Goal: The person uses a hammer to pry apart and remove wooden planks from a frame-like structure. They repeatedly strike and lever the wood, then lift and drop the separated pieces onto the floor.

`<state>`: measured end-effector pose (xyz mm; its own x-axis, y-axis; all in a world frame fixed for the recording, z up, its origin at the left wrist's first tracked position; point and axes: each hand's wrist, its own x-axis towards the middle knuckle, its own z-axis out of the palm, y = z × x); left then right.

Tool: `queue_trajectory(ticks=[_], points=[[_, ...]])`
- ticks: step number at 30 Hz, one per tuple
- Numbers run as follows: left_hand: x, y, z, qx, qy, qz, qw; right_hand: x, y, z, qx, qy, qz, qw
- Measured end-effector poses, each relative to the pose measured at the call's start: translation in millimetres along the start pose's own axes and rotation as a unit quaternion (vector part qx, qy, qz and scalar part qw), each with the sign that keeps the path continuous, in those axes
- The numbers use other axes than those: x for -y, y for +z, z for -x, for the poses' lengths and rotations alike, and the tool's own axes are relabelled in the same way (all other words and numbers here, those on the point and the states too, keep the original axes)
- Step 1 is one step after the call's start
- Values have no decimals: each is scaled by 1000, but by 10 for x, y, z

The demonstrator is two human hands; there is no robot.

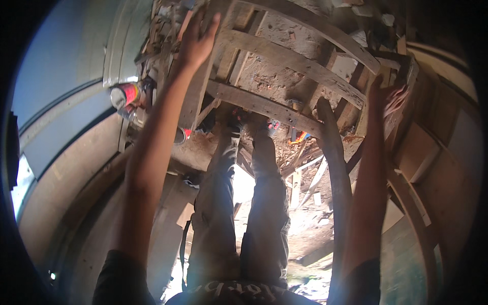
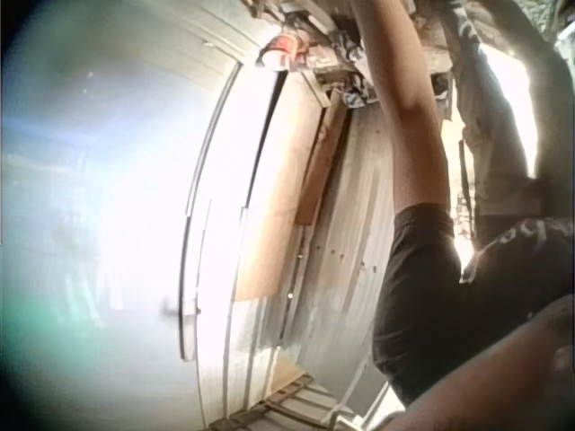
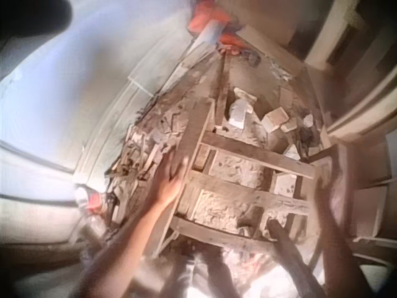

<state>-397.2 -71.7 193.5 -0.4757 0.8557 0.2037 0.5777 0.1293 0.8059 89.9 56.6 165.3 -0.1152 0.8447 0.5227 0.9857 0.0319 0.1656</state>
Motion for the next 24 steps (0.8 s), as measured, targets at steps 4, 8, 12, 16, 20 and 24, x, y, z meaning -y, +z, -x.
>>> queue_trajectory(ticks=[4,8,12,16,20,24], points=[[447,-1098,1791,-107,-128,-27,986,1147,-751,887,129,54,-268,953],[627,-1928,3477,-163,-353,-216,896,1696,-1145,2287,328,61,-304,892],[563,-2018,4530,-159,-486,-137,848,2281,-1904,2996,515,24,-440,735],[662,-1674,4830,-144,-476,-111,861,2531,-2135,3164,672,-219,-426,565],[801,-1319,4703,-121,-531,13,839,2660,-1996,3444,678,-342,-367,537],[1042,-1071,4542,-119,-581,68,802,3096,-1624,3560,641,-374,-352,570]])
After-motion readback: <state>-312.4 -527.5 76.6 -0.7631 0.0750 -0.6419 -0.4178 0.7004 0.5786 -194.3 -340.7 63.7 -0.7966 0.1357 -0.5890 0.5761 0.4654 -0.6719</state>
